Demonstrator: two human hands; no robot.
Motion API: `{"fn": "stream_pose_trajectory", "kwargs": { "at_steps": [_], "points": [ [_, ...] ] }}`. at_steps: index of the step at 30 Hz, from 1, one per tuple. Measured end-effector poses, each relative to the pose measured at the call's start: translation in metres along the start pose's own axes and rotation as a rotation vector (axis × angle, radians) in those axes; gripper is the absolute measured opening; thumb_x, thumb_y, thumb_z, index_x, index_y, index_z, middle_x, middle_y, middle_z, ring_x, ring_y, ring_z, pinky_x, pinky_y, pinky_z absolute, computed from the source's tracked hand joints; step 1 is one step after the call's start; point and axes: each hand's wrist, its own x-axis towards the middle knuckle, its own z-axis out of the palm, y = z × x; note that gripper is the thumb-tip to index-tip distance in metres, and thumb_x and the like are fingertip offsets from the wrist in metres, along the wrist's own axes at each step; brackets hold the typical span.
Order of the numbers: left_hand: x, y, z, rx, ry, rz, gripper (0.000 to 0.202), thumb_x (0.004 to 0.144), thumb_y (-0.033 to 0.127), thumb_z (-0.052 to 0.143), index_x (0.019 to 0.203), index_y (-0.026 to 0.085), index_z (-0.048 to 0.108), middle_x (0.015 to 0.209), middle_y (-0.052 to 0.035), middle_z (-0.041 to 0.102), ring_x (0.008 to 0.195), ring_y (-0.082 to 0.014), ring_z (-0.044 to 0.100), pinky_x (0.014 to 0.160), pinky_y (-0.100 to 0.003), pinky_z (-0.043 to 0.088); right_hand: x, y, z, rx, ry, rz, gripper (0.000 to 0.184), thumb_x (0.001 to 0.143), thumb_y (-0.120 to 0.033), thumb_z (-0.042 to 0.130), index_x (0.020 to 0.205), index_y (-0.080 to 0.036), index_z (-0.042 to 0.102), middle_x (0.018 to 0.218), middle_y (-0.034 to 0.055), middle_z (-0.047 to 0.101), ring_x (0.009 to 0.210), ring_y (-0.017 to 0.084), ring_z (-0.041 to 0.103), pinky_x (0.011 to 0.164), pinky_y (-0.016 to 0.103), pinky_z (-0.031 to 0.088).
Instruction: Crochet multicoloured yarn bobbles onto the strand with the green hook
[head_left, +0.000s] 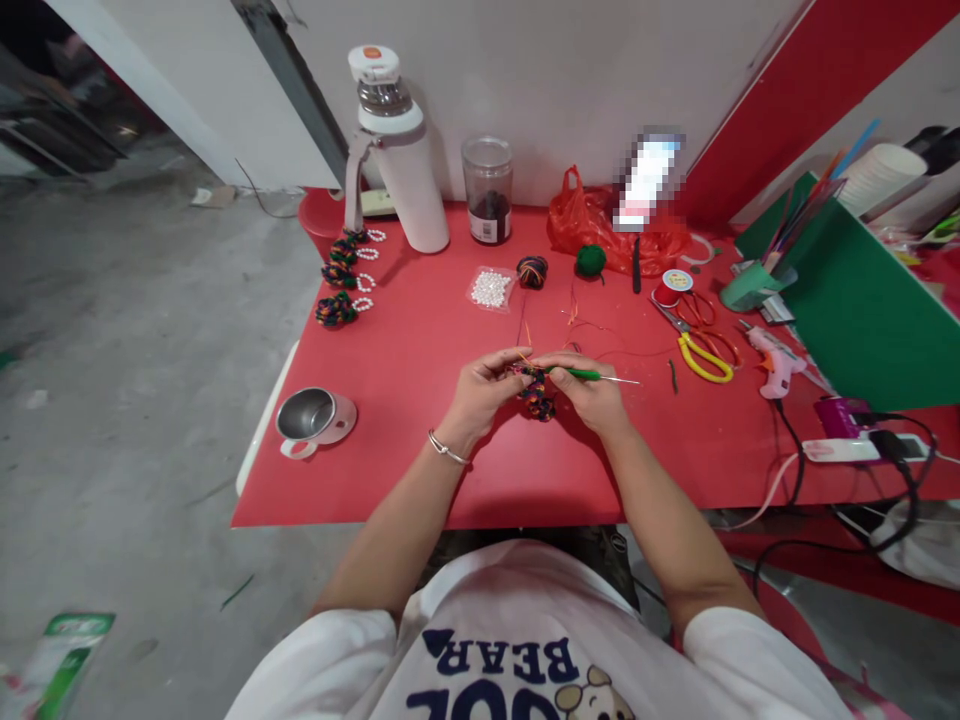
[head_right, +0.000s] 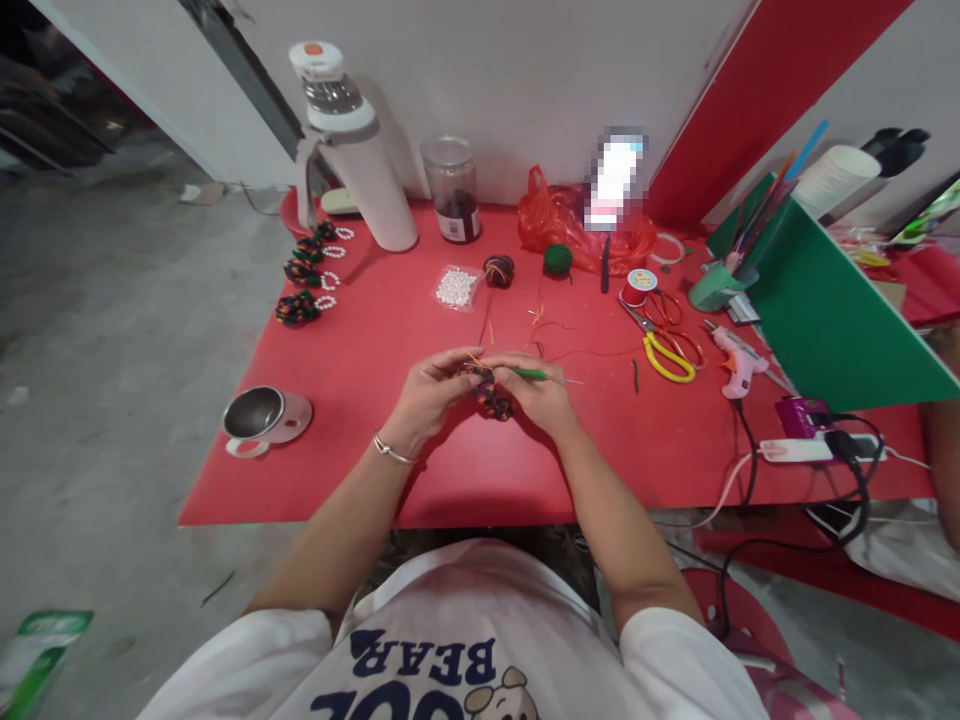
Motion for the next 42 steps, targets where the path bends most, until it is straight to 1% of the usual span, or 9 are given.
{"fn": "stream_pose_trajectory", "kwargs": {
  "at_steps": [4,17,20,23,26,29,33,38,42],
  "points": [
    [-0.001,0.002,0.001,0.000,0.022,-0.027,0.033,0.058,0.019,0.087,0.090,0.017,0.082,0.064,0.0006,0.067,0.046,-0.0037,0.039,0.044,-0.021,0.024,0.000,0.000,0.001,0.027,0.008,0.048,0.016,0.091,-0.045,0.071,0.097,-0.034,0.081,0.100,-0.0004,0.081,0.098,0.019,0.075,0.095,0.036,0.059],
    [-0.001,0.005,0.001,-0.022,-0.008,-0.076,0.036,0.055,0.024,0.092,0.089,0.016,0.082,0.067,-0.0008,0.069,0.045,-0.0022,0.040,0.043,-0.019,0.023,-0.002,0.011,-0.003,0.099,0.042,0.154,0.023,0.092,-0.049,0.068,0.099,-0.031,0.080,0.095,0.0000,0.081,0.081,0.016,0.073,0.076,0.030,0.059],
    [-0.001,0.003,0.003,-0.010,0.019,-0.012,0.037,0.054,0.022,0.093,0.089,0.017,0.081,0.071,-0.0014,0.071,0.051,-0.0046,0.048,0.047,-0.019,0.031,-0.002,0.007,-0.002,-0.016,0.053,0.071,0.020,0.093,-0.046,0.068,0.098,-0.031,0.080,0.096,0.0011,0.081,0.089,0.018,0.074,0.085,0.034,0.059],
    [0.000,-0.001,0.005,-0.018,0.077,0.075,0.039,0.053,0.021,0.093,0.089,0.017,0.081,0.071,-0.0002,0.071,0.057,-0.0060,0.053,0.051,-0.020,0.037,-0.002,0.003,0.003,-0.213,0.076,-0.122,0.016,0.092,-0.042,0.069,0.099,-0.032,0.080,0.103,0.0029,0.080,0.098,0.021,0.072,0.098,0.042,0.055],
    [0.001,-0.003,0.007,-0.085,0.069,0.046,0.045,0.054,0.022,0.093,0.096,0.017,0.080,0.066,0.0022,0.068,0.047,-0.0021,0.042,0.045,-0.019,0.028,-0.006,0.003,0.010,-0.349,0.088,-0.289,0.016,0.092,-0.037,0.071,0.106,-0.034,0.078,0.111,0.0043,0.079,0.102,0.023,0.071,0.100,0.047,0.052],
    [0.001,-0.002,0.006,-0.145,0.038,-0.017,0.047,0.054,0.023,0.093,0.099,0.018,0.079,0.062,0.0041,0.065,0.041,0.0000,0.033,0.041,-0.019,0.020,-0.009,0.006,0.015,-0.362,0.130,-0.334,0.019,0.092,-0.035,0.071,0.110,-0.036,0.077,0.117,0.0045,0.077,0.106,0.024,0.069,0.100,0.048,0.051],
    [0.000,0.002,0.003,-0.176,-0.013,-0.096,0.042,0.055,0.022,0.092,0.094,0.017,0.079,0.055,0.0065,0.057,0.040,0.0000,0.028,0.040,-0.019,0.018,-0.008,0.010,0.015,-0.165,0.130,-0.228,0.019,0.092,-0.043,0.070,0.109,-0.037,0.078,0.114,0.0022,0.078,0.108,0.023,0.070,0.103,0.046,0.051],
    [-0.003,0.008,-0.001,-0.147,-0.034,-0.133,0.033,0.059,0.022,0.089,0.090,0.015,0.080,0.060,0.0015,0.063,0.041,0.0000,0.032,0.040,-0.018,0.017,-0.002,0.021,0.008,0.298,0.125,0.152,0.029,0.087,-0.057,0.070,0.096,-0.031,0.078,0.093,0.0006,0.079,0.072,0.014,0.070,0.065,0.029,0.058],
    [-0.005,0.011,0.000,-0.110,-0.032,-0.118,0.029,0.059,0.021,0.087,0.085,0.013,0.081,0.058,0.0004,0.062,0.043,-0.0009,0.036,0.041,-0.017,0.018,0.002,0.023,0.002,0.385,0.102,0.258,0.036,0.078,-0.060,0.077,0.086,-0.025,0.076,0.083,0.0008,0.077,0.061,0.012,0.065,0.056,0.026,0.055]
  ]
}}
